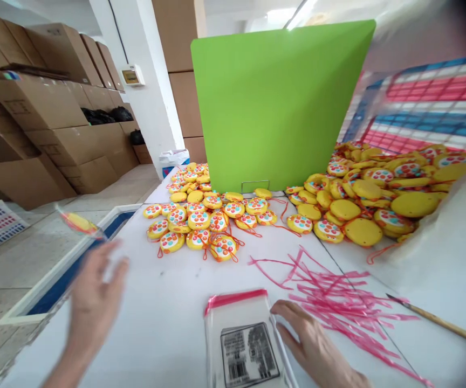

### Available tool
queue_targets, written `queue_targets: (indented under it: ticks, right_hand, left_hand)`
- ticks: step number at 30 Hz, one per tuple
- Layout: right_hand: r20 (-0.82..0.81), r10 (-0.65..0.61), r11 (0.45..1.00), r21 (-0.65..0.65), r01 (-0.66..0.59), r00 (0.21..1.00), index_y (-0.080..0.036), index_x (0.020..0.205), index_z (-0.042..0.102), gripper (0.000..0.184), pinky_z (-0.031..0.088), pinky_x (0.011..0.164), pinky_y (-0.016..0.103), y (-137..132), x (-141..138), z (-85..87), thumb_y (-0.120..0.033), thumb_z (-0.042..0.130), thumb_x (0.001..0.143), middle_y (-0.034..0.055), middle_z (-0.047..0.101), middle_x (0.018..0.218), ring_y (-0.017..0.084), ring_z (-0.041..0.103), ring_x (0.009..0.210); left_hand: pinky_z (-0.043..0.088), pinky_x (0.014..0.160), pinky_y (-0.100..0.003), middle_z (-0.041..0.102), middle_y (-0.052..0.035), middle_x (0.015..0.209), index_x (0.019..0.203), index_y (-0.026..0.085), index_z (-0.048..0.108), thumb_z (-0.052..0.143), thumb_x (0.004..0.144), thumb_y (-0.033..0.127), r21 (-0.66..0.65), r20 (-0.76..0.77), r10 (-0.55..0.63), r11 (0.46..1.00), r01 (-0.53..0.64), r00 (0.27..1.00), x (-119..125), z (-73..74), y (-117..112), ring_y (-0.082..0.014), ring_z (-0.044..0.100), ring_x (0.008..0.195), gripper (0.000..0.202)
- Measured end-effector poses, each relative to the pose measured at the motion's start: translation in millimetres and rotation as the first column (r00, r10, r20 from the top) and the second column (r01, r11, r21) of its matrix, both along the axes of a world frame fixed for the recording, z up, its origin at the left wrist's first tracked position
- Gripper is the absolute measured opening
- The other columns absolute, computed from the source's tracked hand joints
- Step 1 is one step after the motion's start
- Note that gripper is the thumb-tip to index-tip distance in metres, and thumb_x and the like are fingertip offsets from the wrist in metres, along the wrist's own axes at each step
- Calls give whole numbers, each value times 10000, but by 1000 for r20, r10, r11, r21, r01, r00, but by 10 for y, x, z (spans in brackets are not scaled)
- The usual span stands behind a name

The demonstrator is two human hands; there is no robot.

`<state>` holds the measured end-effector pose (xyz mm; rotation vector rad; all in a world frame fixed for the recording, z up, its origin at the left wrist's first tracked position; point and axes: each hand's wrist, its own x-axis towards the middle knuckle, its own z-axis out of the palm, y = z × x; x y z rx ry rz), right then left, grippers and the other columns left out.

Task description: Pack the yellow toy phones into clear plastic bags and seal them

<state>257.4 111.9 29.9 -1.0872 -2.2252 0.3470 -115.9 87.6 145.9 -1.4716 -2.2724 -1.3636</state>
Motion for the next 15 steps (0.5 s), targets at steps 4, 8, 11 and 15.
queue_targets:
  ticks: [4,8,11,15]
  right_hand:
    - [49,-39,999,40,37,998,-182,1378,340,530,564,825,313,-352,40,-130,-202,493,870,197,540,1298,261,603,1107]
    - [63,4,990,-138,4,998,-177,1437,239,640,520,917,307,-595,-1,-169,-171,501,853,180,465,1380,250,532,1196]
    - [10,68,978,-198,-65,998,-191,1424,278,661,501,948,323,-712,-94,-219,-119,508,808,148,471,1383,254,508,1219]
    - [-72,83,979,-183,-95,994,-262,1368,376,570,526,914,297,-577,-237,-151,-140,525,832,89,570,1295,230,591,1127]
  left_hand:
    - [479,962,-434,507,-113,1360,1310,216,428,477,869,410,-313,-99,-421,873,374,901,842,-962,-368,-279,501,1227,485]
    - [480,957,-462,356,-156,1467,1439,223,229,499,866,360,-394,-175,-507,822,411,844,1276,-1501,-726,-317,382,1317,648]
    - [459,971,-495,282,-166,1500,1458,214,168,513,859,349,-409,-207,-476,836,366,855,1265,-1533,-791,-329,330,1344,704]
    - [481,952,-467,323,-178,1477,1458,204,170,529,848,356,-372,-338,-471,862,344,815,1128,-1517,-782,-326,354,1331,723]
